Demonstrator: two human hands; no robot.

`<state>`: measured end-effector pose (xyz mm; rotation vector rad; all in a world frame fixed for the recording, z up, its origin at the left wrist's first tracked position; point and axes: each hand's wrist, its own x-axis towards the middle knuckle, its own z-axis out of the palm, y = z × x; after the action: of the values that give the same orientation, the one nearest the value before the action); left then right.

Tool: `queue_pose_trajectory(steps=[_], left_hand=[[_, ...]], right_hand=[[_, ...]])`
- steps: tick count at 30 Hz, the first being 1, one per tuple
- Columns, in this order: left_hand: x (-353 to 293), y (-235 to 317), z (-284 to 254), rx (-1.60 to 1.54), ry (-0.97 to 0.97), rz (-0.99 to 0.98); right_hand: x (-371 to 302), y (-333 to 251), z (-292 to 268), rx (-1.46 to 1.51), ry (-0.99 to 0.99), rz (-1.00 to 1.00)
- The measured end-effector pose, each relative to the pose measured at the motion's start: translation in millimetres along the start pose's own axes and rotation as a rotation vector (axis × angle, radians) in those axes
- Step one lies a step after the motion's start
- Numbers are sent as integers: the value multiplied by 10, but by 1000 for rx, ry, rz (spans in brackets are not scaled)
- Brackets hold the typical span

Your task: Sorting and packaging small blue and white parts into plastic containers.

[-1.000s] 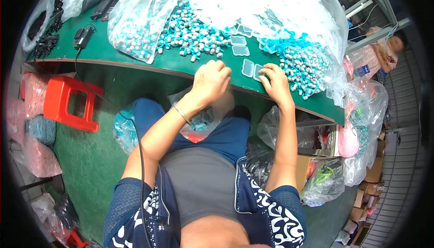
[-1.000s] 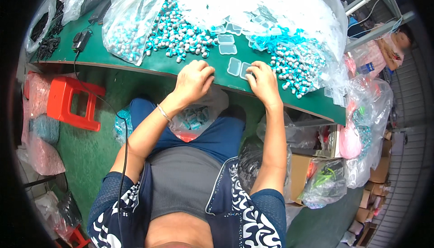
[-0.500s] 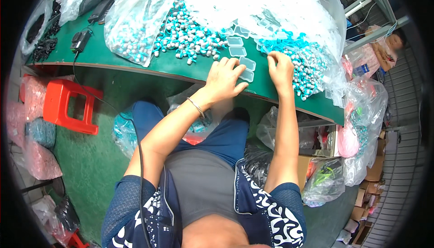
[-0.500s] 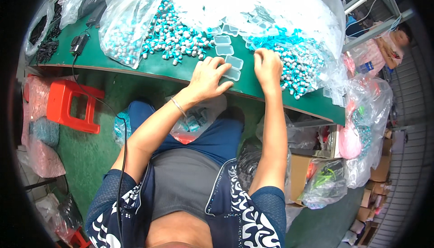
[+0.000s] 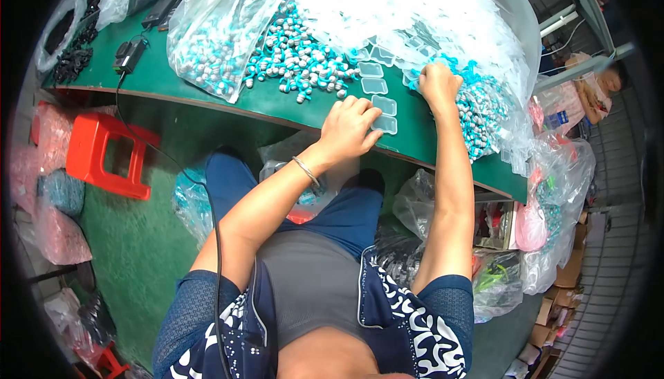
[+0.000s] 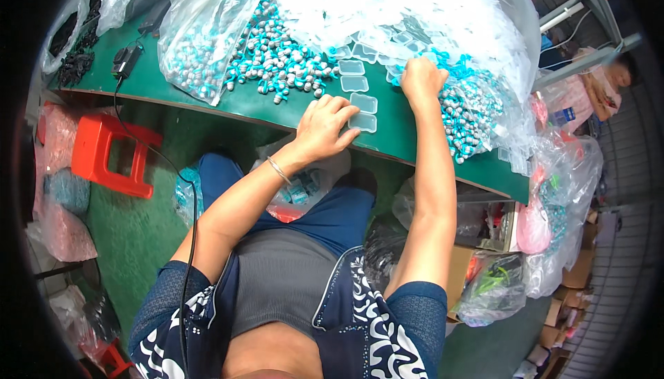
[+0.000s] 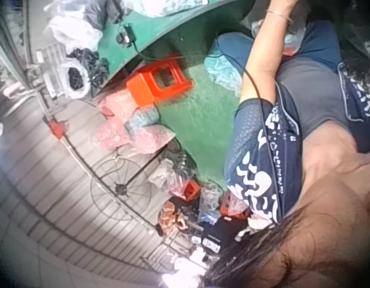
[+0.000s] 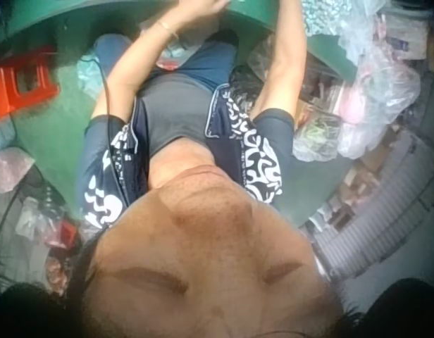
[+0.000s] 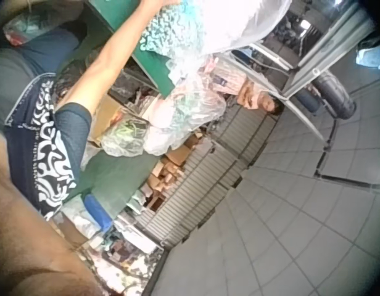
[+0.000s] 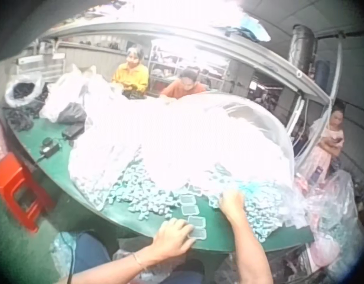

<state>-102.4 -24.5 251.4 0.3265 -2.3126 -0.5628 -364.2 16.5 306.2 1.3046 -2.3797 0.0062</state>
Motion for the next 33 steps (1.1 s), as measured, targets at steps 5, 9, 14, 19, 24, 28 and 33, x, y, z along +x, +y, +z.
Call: queue_pose_trajectory(steps=[5, 9, 14, 19, 24, 28, 33], left_hand=[[-13, -35, 18, -26, 6, -26], [20, -12, 13, -55, -20, -62], [35, -22, 6, -72, -36, -100], [44, -33, -13, -68, -75, -115], [45, -31, -19, -67, -68, -111], [42, -23, -10, -63, -47, -100], [37, -25, 9, -68, -31, -89]], right_hand=[[-381, -19, -163, 620, 258, 41], [-847, -99, -297, 976, 254, -97], [-1250, -315, -259, 1085, 82, -133], [-1242, -377, -174, 905, 177, -200], [-1191, -400, -352, 638, 193, -316], [-1236, -411, -384, 710, 210, -274], [-1276, -418, -282, 652, 228, -285]])
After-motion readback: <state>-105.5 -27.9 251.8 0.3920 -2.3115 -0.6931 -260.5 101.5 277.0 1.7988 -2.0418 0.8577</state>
